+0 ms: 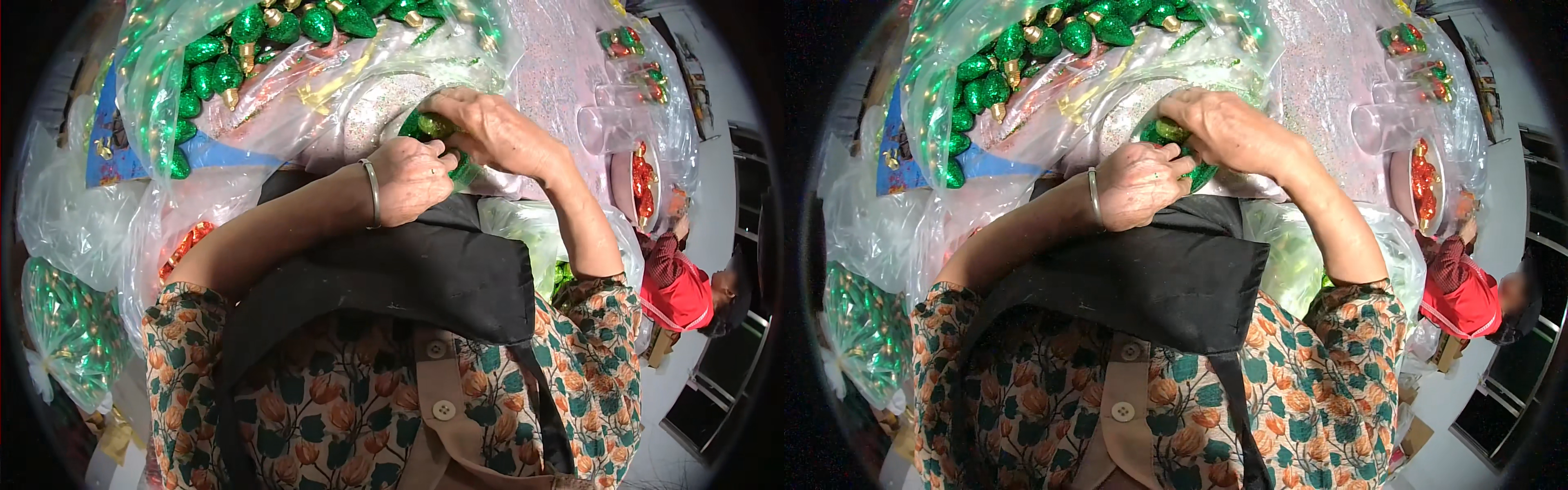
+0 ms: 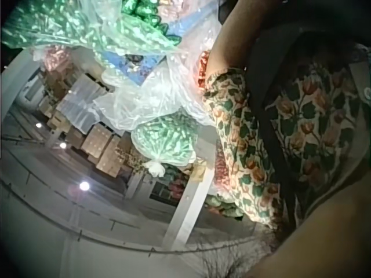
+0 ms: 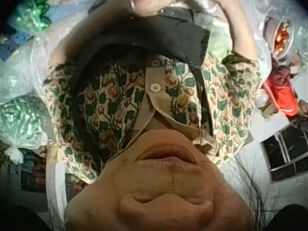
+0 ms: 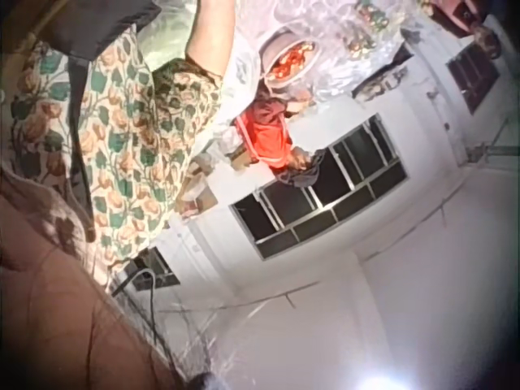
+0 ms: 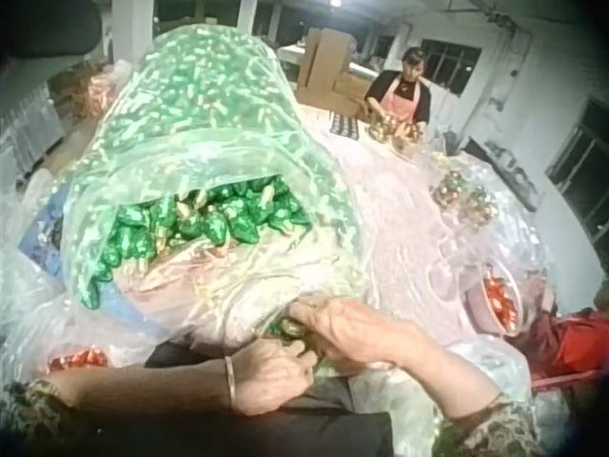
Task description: The recorder is assembling and packaging small green and red plastic decorative ornaments at a workstation.
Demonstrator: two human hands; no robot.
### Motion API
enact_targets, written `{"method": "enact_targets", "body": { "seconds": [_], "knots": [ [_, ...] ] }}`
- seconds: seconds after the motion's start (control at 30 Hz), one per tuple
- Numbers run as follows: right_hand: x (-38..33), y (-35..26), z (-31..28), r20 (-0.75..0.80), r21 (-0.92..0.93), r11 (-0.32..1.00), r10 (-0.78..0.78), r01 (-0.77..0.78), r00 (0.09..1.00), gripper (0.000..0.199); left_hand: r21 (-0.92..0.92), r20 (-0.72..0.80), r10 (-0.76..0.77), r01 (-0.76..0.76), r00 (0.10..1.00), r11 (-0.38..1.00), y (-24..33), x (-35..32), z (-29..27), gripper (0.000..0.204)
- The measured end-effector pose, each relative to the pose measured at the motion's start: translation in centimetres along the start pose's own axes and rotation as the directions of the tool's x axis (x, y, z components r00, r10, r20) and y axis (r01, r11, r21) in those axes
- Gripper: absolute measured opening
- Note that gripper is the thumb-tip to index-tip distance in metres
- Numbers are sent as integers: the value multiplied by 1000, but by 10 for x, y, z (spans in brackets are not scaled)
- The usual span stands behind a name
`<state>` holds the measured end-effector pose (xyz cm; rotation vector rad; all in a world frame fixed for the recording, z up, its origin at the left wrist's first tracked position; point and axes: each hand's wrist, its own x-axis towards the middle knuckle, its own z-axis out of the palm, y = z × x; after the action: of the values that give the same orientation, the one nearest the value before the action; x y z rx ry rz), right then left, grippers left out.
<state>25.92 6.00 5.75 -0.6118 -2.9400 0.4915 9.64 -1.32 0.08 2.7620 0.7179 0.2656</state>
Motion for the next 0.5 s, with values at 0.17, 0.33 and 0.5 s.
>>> {"method": "enact_targets", "body": {
  "seconds": [0.17,0.33,0.5],
  "knots": [
    [-3,-2,-3,28,-23,999,38,-38,999,42,-15,-89,30,-31,996,999,-2,-2,3,24],
    [-14,-18,-15,-266,84,990,132,-114,955,38,36,-55,-21,23,998,999,3,-1,-2,26],
    [-24,-8,10,-299,343,890,407,-301,863,28,56,-56,8,-4,998,998,3,3,-2,25]
  ]
}}
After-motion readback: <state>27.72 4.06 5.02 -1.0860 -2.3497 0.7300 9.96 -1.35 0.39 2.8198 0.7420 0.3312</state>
